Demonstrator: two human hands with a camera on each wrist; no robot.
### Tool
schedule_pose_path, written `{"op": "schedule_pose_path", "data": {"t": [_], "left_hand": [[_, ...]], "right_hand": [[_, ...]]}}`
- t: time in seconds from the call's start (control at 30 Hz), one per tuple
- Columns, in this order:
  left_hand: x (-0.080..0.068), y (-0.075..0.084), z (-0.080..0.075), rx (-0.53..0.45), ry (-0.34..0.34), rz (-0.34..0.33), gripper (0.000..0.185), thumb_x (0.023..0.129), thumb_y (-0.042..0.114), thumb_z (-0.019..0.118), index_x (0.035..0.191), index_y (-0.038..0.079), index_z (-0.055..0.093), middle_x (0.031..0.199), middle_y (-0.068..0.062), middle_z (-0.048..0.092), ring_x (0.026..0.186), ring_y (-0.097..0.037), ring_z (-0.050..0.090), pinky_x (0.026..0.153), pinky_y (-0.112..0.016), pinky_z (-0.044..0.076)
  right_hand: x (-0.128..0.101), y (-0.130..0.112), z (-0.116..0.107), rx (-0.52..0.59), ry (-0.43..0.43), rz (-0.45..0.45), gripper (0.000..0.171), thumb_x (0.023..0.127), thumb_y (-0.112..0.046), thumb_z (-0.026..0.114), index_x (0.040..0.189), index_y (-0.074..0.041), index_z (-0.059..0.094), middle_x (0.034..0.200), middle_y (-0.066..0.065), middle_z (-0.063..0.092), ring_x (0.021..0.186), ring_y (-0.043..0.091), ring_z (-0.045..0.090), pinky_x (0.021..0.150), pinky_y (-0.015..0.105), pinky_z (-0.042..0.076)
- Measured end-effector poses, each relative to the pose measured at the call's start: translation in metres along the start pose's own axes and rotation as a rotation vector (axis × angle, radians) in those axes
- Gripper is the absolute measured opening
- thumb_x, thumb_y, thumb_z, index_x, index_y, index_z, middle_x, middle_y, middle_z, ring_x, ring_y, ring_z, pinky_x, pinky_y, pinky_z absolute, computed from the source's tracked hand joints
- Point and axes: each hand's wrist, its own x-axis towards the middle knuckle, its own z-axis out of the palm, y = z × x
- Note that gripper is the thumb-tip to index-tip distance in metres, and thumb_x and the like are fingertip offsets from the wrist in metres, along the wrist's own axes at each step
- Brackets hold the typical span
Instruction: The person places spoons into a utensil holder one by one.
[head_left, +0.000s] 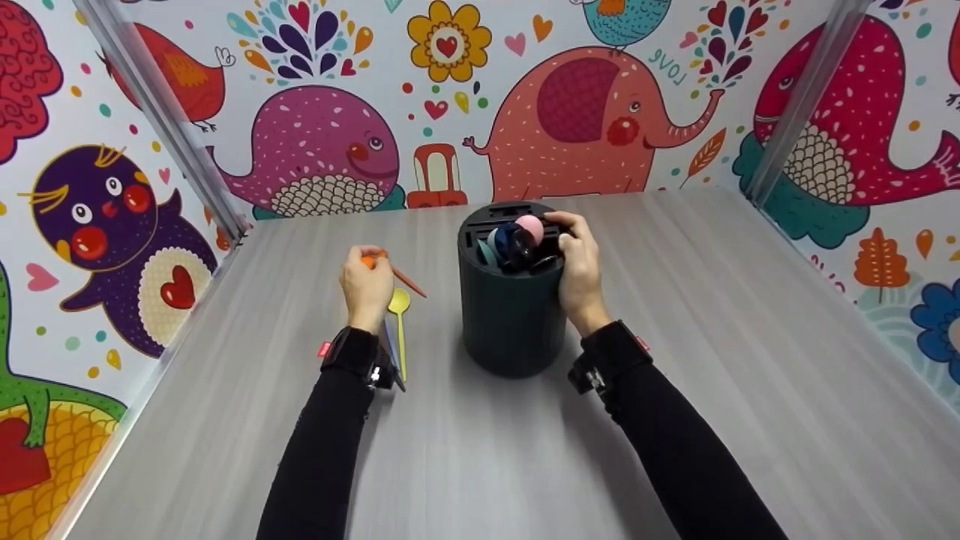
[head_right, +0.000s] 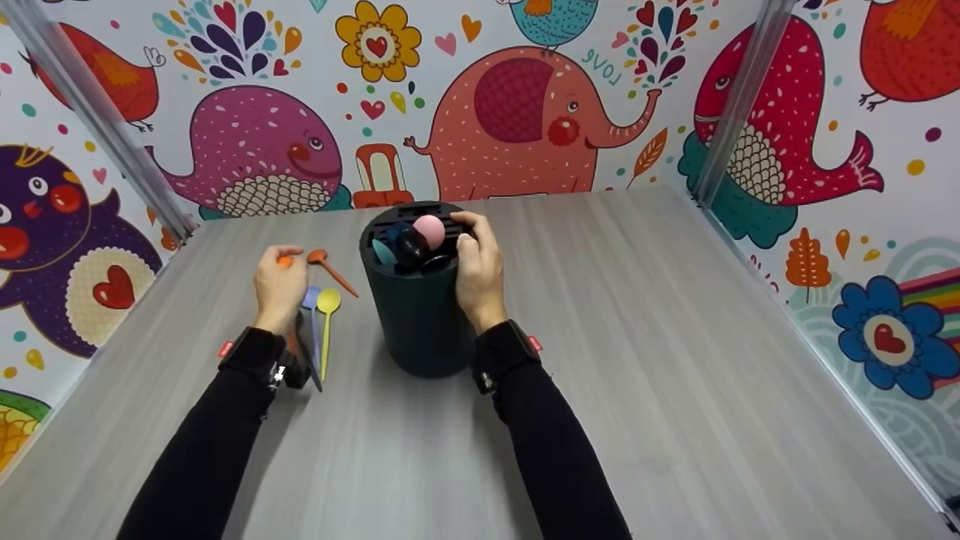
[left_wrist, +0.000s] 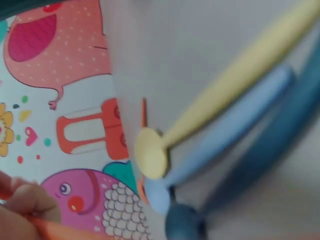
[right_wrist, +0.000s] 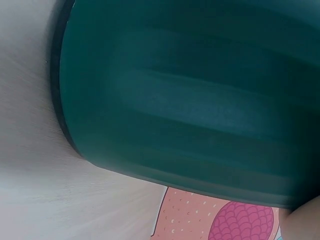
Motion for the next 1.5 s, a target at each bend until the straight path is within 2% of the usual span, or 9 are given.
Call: {"op": "schedule_pose_path", "data": {"t": [0.13, 0.27, 0.43, 0.63, 0.8, 0.93, 1.17, 1.33, 1.5], "left_hand": [[-0.007, 0.018, 0.003, -0.099, 0.021, -0.016, 0.016, 0.094, 0.009, 0.063, 0.105, 0.0, 0.07, 0.089, -0.014, 0.07, 0.078, -0.022, 0.064, 0.068, -0.027, 0.046], [-0.014, 0.039, 0.005, -0.168, -0.002, 0.059, 0.012, 0.092, 0.014, 0.072, 0.088, 0.003, 0.067, 0.072, -0.006, 0.063, 0.061, -0.013, 0.057, 0.055, -0.023, 0.043], [-0.017, 0.061, 0.008, -0.21, -0.012, 0.127, 0.028, 0.09, 0.015, 0.075, 0.073, 0.011, 0.053, 0.066, 0.0, 0.048, 0.056, -0.012, 0.046, 0.052, -0.024, 0.036], [-0.028, 0.089, 0.003, -0.293, -0.085, 0.142, 0.028, 0.093, 0.012, 0.07, 0.072, 0.012, 0.051, 0.066, 0.0, 0.044, 0.058, -0.012, 0.042, 0.053, -0.025, 0.033], [-0.037, 0.122, -0.005, -0.382, -0.149, 0.162, 0.028, 0.091, 0.008, 0.067, 0.07, 0.013, 0.049, 0.067, 0.0, 0.044, 0.06, -0.011, 0.042, 0.053, -0.025, 0.033], [-0.039, 0.15, -0.013, -0.455, -0.169, 0.24, 0.03, 0.091, 0.003, 0.066, 0.069, 0.014, 0.048, 0.067, 0.0, 0.043, 0.059, -0.012, 0.042, 0.053, -0.024, 0.034], [-0.044, 0.194, -0.035, -0.467, -0.179, 0.418, 0.028, 0.093, 0.005, 0.064, 0.071, 0.013, 0.049, 0.068, -0.002, 0.044, 0.06, -0.017, 0.044, 0.052, -0.027, 0.036], [-0.046, 0.218, -0.043, -0.511, -0.178, 0.478, 0.029, 0.093, 0.005, 0.064, 0.07, 0.014, 0.048, 0.066, -0.001, 0.043, 0.058, -0.017, 0.042, 0.052, -0.027, 0.033], [-0.047, 0.237, -0.042, -0.645, -0.181, 0.467, 0.028, 0.094, 0.004, 0.062, 0.072, 0.014, 0.049, 0.064, 0.002, 0.04, 0.056, -0.014, 0.039, 0.052, -0.026, 0.029]], "right_hand": [[0.0, 0.0, 0.0, -0.004, -0.009, -0.003, 0.043, 0.091, -0.013, 0.038, 0.122, 0.007, 0.061, 0.122, 0.018, 0.061, 0.11, 0.02, 0.056, 0.098, 0.03, 0.04], [0.0, 0.0, -0.002, -0.01, -0.006, -0.004, 0.043, 0.091, -0.013, 0.038, 0.122, 0.005, 0.062, 0.122, 0.017, 0.062, 0.109, 0.02, 0.056, 0.098, 0.03, 0.04], [0.0, -0.001, -0.003, -0.011, -0.005, -0.005, 0.043, 0.091, -0.012, 0.038, 0.122, 0.006, 0.062, 0.123, 0.017, 0.062, 0.11, 0.021, 0.056, 0.099, 0.03, 0.039], [-0.002, -0.001, -0.002, -0.007, -0.004, 0.011, 0.044, 0.091, -0.012, 0.037, 0.123, 0.005, 0.062, 0.123, 0.017, 0.062, 0.111, 0.02, 0.057, 0.1, 0.03, 0.039], [-0.003, -0.001, -0.002, -0.013, -0.003, 0.001, 0.044, 0.09, -0.013, 0.037, 0.122, 0.004, 0.062, 0.122, 0.015, 0.062, 0.111, 0.021, 0.057, 0.1, 0.031, 0.04], [-0.003, -0.001, -0.002, -0.002, -0.005, 0.002, 0.044, 0.09, -0.011, 0.037, 0.122, 0.005, 0.062, 0.122, 0.017, 0.062, 0.11, 0.02, 0.057, 0.099, 0.031, 0.04], [-0.002, 0.0, -0.001, 0.021, -0.007, 0.017, 0.043, 0.09, -0.01, 0.037, 0.122, 0.006, 0.061, 0.122, 0.017, 0.062, 0.11, 0.02, 0.056, 0.098, 0.03, 0.039], [0.0, -0.001, -0.001, 0.015, -0.013, 0.009, 0.043, 0.09, -0.01, 0.037, 0.122, 0.006, 0.061, 0.122, 0.017, 0.061, 0.109, 0.021, 0.056, 0.098, 0.03, 0.039], [0.0, 0.0, -0.001, 0.007, -0.011, 0.005, 0.043, 0.09, -0.011, 0.038, 0.122, 0.005, 0.062, 0.123, 0.017, 0.062, 0.109, 0.021, 0.056, 0.098, 0.03, 0.04]]}}
